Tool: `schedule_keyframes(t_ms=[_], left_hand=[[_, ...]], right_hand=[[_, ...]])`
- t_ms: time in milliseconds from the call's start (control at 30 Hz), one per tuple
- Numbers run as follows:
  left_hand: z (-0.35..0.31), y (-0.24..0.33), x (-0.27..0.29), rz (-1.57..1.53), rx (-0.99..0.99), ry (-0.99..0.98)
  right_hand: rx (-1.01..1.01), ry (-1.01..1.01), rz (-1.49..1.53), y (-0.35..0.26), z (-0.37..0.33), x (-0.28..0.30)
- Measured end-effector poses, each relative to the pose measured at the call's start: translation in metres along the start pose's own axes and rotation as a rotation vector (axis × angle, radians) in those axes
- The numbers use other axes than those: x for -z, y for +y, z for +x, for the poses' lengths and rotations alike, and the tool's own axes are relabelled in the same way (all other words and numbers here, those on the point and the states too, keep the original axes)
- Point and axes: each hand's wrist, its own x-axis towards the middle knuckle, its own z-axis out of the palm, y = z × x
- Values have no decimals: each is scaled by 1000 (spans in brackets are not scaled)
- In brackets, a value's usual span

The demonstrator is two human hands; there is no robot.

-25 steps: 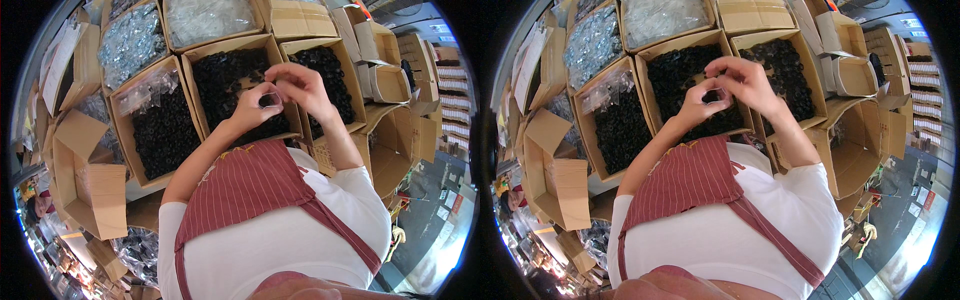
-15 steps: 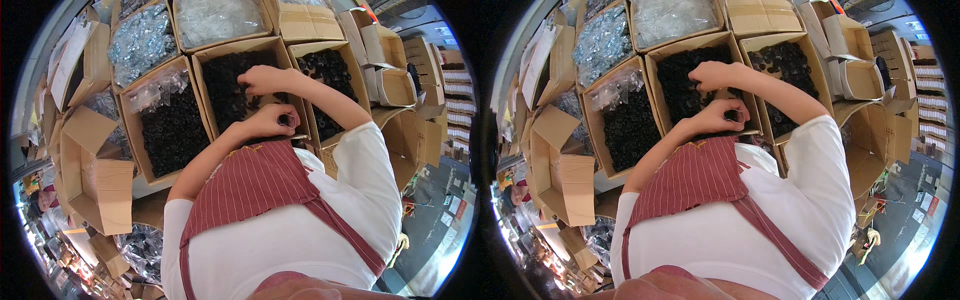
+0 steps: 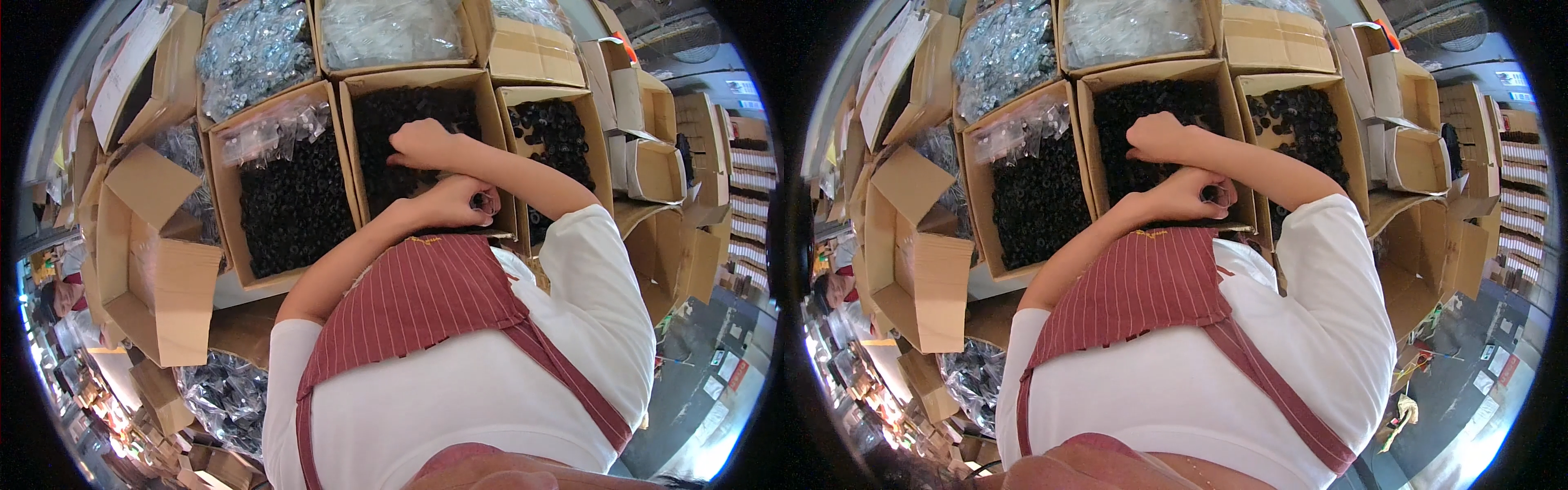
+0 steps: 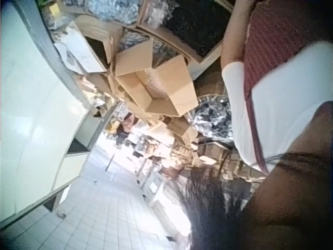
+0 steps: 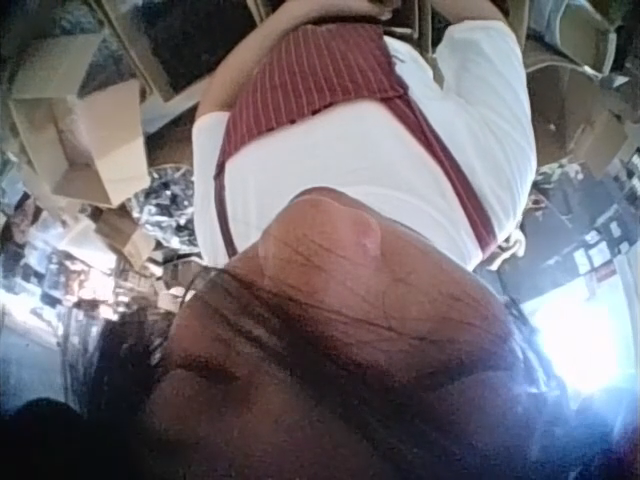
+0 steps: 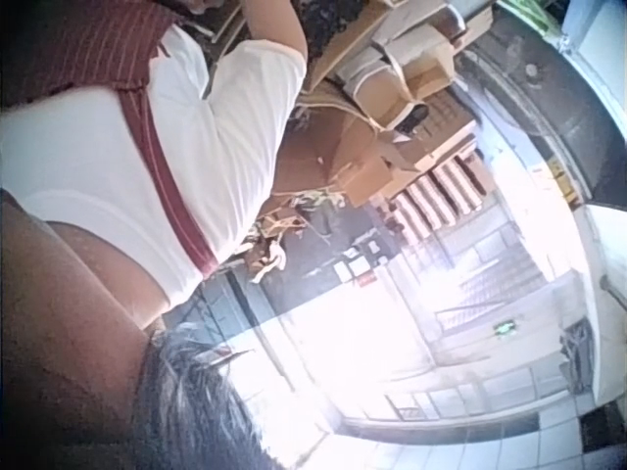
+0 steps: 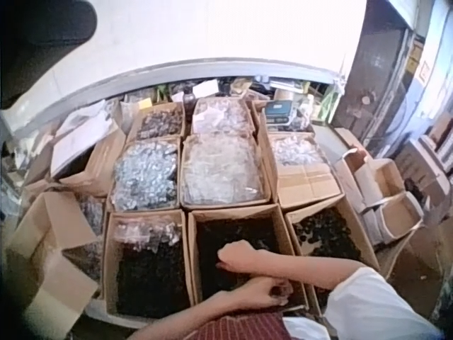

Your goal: Placing small black plastic components into small clear plastic bags at a packing station.

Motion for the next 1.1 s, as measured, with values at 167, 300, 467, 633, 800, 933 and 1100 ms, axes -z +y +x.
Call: schedule_keyframes(t_ms=[167,300,467,633,800,933,1100], left_hand=[[2,-9,-1,55,35,-8],[1,-5,-2,31,-39,163],[-1,16,10,-68,92,432],[-1,9,10,-163,34,479],[0,5,4,-52,68,452],[2,0,-1,13,36,451],[-1,-3,1,111,-24,451]], right_hand=[[3,87,18,4,3,-16],[-28,223,281,18,-20,13],[-188,719,773,49,-96,42],[-504,955,405,47,-177,46],[-331,951,396,-4,-196,46],[-140,844,281,-23,-175,32],[-265,749,-16,-28,-156,14]])
